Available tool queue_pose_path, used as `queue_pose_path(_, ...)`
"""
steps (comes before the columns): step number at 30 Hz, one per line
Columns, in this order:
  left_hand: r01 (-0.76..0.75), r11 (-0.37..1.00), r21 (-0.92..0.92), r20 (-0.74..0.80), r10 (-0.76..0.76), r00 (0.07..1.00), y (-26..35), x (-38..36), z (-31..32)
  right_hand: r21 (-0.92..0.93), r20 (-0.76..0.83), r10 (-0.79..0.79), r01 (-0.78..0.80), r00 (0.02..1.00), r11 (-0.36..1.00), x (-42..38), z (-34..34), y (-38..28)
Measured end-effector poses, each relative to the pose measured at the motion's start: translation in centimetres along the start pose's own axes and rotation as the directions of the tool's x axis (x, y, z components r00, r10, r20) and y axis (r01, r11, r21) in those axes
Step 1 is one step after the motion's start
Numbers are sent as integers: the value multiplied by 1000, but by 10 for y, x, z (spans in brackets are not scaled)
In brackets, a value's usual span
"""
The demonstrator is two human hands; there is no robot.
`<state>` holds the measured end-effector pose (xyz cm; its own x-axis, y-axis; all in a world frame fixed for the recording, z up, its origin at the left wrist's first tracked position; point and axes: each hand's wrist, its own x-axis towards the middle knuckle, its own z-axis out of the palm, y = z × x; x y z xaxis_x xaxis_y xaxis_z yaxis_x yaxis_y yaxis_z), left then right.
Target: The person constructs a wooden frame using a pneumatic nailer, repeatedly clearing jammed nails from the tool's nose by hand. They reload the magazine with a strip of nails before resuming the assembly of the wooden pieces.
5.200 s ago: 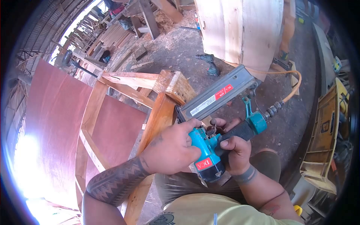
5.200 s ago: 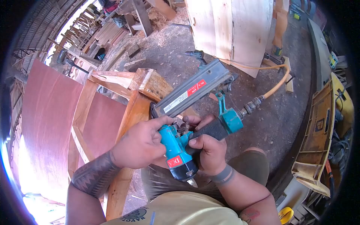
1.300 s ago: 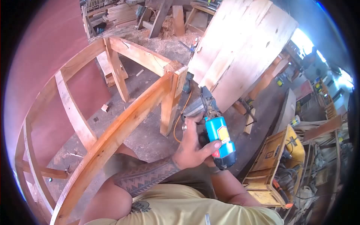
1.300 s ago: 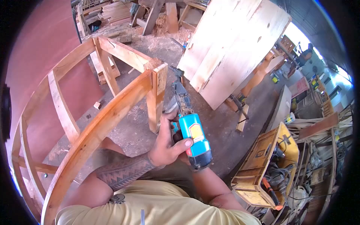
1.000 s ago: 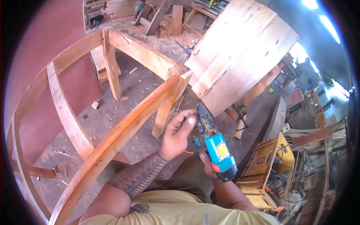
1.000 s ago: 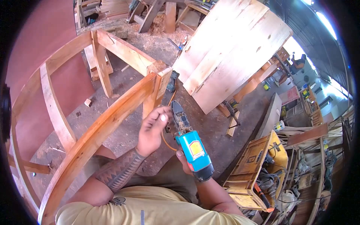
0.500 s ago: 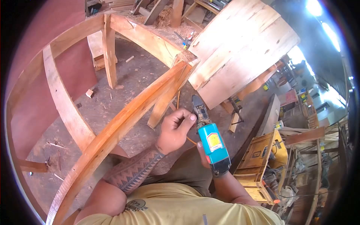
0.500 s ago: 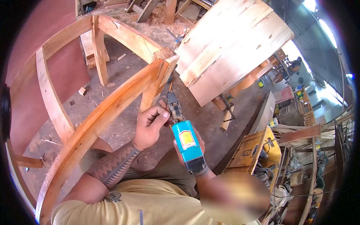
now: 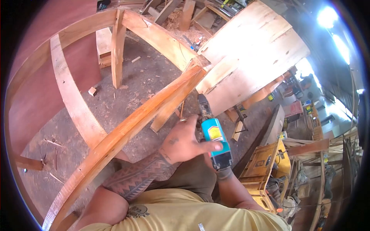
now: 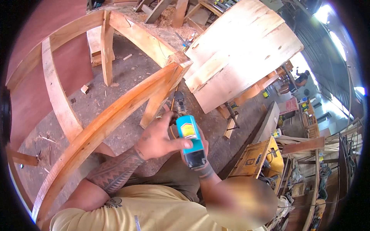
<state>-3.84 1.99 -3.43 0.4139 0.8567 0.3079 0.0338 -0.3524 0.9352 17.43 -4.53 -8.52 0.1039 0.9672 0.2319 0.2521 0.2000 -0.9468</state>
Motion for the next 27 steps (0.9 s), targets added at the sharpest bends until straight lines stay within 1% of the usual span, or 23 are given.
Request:
queue_pose_path(1,35,990,-135,-4,-36,999,-4,2,3,-101,36,-50,54,998,993,4,0,-9)
queue_pose_path(2,35,941,-336,-23,-45,999,-8,5,8,-197,73,-100,113,992,974,9,1,-19)
queue_pose_path(3,34,852,-522,-34,-61,998,-14,7,13,-326,145,-165,204,976,923,14,-1,-36)
queue_pose_path(4,36,727,-686,-37,-84,996,-21,8,20,-441,220,-212,291,952,849,18,-4,-46)
queue_pose_path(5,-14,674,-739,-66,-51,997,-32,8,27,-566,258,-276,376,926,733,24,-6,-48)
queue_pose_path(8,-81,620,-780,-116,-16,993,-46,18,31,-689,420,-320,528,849,497,43,-12,-79)
queue_pose_path(9,-23,526,-850,-61,-55,997,-39,24,27,-698,447,-362,572,818,430,50,-8,-94)
queue_pose_path(12,-22,361,-932,-69,-120,990,-22,36,24,-748,476,-341,577,811,329,68,-10,-113)
queue_pose_path(13,16,360,-933,-28,-117,993,-27,38,24,-757,493,-355,593,794,276,73,-8,-127)
queue_pose_path(16,133,328,-935,94,-133,987,-16,39,22,-848,511,-166,526,844,64,81,-19,-127)
queue_pose_path(17,168,282,-945,144,-103,984,-19,43,26,-845,527,-195,535,827,-12,84,-20,-130)
queue_pose_path(20,154,302,-941,132,-92,987,-22,50,30,-799,585,-241,601,774,-11,93,-28,-133)
queue_pose_path(21,183,302,-935,156,-113,981,-22,53,30,-804,580,-250,593,775,-28,96,-29,-131)
queue_pose_path(24,169,315,-934,138,-118,983,-17,60,28,-786,611,-281,610,740,-101,103,-33,-129)
queue_pose_path(27,136,347,-928,117,-77,990,-25,67,34,-773,619,-316,628,719,-85,110,-38,-123)
